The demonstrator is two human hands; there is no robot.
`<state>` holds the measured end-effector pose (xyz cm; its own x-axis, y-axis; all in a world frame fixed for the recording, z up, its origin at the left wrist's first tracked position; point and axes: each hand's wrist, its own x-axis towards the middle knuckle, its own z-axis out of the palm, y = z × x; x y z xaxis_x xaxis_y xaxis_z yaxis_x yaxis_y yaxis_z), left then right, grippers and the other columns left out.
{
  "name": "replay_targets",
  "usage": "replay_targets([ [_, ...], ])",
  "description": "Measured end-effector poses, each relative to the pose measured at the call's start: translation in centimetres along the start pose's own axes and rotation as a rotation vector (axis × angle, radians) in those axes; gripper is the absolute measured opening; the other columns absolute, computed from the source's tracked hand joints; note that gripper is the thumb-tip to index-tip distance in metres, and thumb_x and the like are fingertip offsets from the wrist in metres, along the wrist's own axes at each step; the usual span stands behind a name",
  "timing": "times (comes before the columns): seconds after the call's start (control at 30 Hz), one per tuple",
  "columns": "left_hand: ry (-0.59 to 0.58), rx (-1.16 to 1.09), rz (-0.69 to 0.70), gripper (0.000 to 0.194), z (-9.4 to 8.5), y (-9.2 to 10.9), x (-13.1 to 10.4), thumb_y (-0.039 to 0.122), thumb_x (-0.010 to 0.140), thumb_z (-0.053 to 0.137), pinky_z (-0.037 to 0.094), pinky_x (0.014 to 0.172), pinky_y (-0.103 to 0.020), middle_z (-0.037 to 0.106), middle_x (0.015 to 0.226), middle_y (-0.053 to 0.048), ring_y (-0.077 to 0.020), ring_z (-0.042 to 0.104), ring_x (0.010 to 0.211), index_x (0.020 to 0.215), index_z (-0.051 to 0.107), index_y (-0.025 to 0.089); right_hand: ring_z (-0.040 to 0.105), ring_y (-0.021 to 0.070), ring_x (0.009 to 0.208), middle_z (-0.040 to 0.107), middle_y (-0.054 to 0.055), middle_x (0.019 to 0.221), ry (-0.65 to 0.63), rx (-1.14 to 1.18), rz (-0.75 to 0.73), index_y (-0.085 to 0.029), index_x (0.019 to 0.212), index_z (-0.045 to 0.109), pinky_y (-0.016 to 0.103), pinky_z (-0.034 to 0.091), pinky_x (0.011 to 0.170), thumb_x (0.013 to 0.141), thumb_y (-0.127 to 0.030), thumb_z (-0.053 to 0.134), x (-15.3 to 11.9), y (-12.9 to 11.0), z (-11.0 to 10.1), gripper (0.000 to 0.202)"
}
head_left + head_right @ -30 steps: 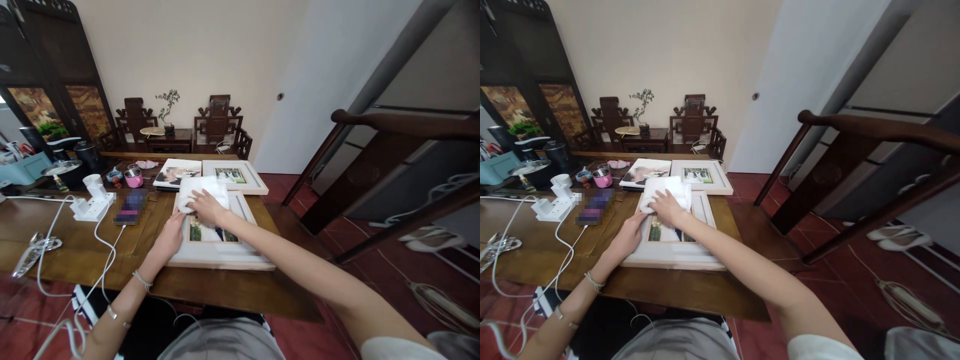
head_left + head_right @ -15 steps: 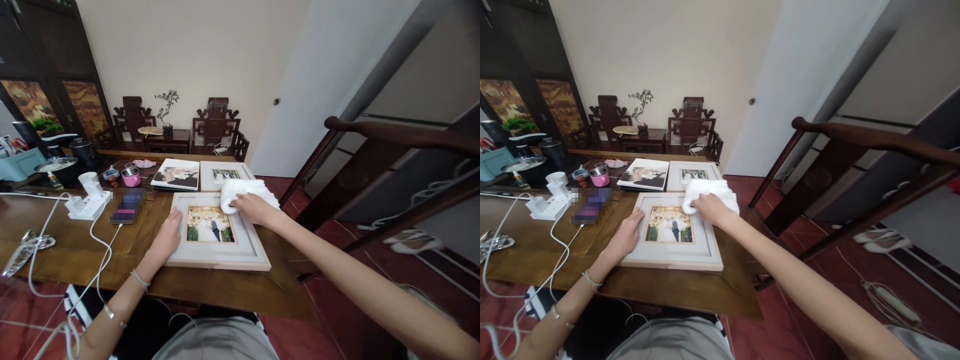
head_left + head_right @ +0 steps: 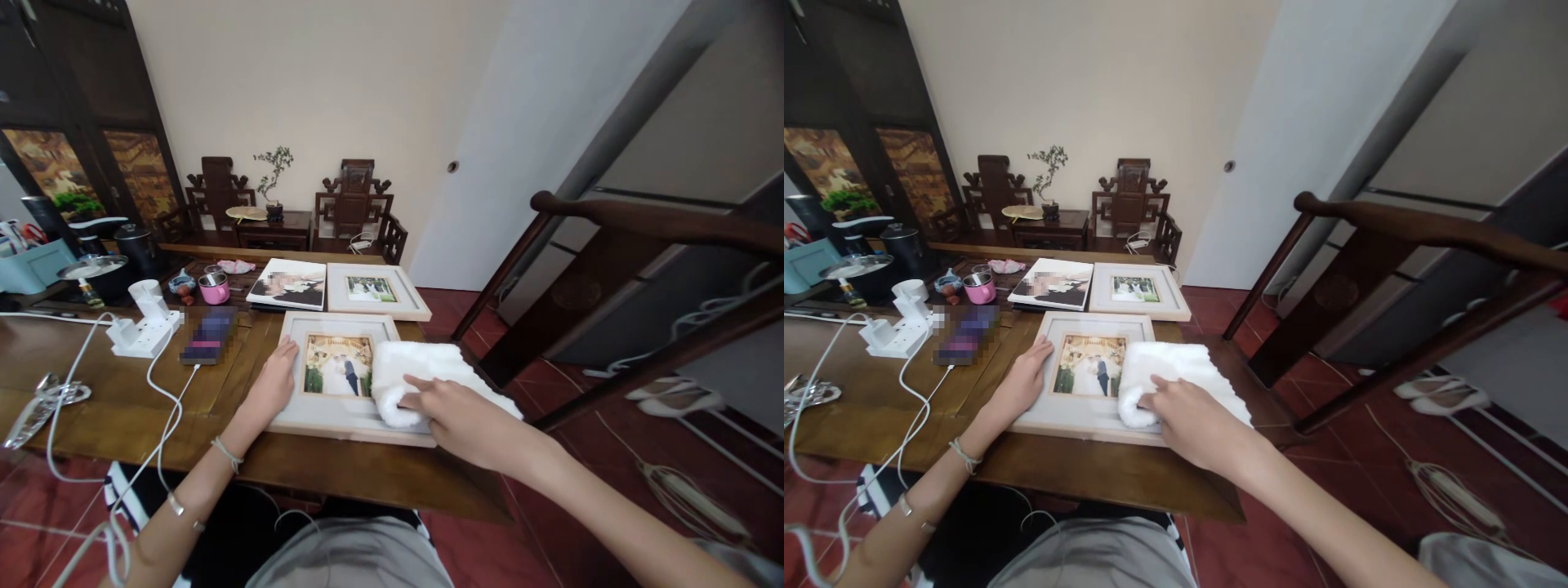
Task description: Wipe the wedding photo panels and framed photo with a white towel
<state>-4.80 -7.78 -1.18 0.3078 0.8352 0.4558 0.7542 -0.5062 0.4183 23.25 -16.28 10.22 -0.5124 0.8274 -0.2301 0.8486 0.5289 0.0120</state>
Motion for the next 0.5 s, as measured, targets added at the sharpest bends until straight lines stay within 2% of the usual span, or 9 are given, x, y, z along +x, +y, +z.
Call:
replay_targets([
  [0.1,0.006,-0.027,0.004,0.050,-0.1,0.0,0.0,-0.006,0.078,0.034,0.035,0.112,-0.048,0.058,0.130,-0.018,-0.0270,0.040,0.135,0.121,0.057,0.008,0.050,0.0291,0.126,0.065,0.017,0.119,0.037,0.056,-0.006,-0.016,0.103,0.068,0.036,0.045,0.091,0.066,0.006,0.038,0.2,0.7,0.4,0.053],
  [0.23,-0.002,-0.032,0.010,0.054,-0.1,-0.2,0.0,-0.008,0.075,0.033,0.035,0.112,-0.048,0.057,0.131,-0.018,-0.0269,0.039,0.136,0.122,0.056,0.007,0.054,0.0286,0.121,0.065,0.015,0.119,0.089,0.060,0.030,-0.017,0.106,0.068,0.036,0.045,0.090,0.065,0.005,0.039,1.4,1.3,1.0,0.054],
  [0.33,-0.017,-0.035,0.010,0.053,-0.2,-0.2,0.0,-0.007,0.075,0.034,0.035,0.112,-0.048,0.057,0.131,-0.019,-0.0270,0.038,0.136,0.122,0.056,0.006,0.054,0.0273,0.121,0.062,0.015,0.124,0.177,0.012,0.082,-0.016,0.113,0.066,0.038,0.043,0.094,0.066,0.004,0.040,3.7,2.3,1.6,0.057],
  [0.5,-0.014,-0.031,0.008,0.055,-0.2,-0.1,0.0,-0.007,0.075,0.035,0.036,0.112,-0.047,0.058,0.131,-0.017,-0.0263,0.039,0.136,0.123,0.056,0.009,0.037,0.0302,0.135,0.054,0.020,0.134,0.349,-0.051,0.074,-0.008,0.117,0.062,0.046,0.034,0.103,0.068,0.004,0.039,7.8,4.5,3.0,0.055],
])
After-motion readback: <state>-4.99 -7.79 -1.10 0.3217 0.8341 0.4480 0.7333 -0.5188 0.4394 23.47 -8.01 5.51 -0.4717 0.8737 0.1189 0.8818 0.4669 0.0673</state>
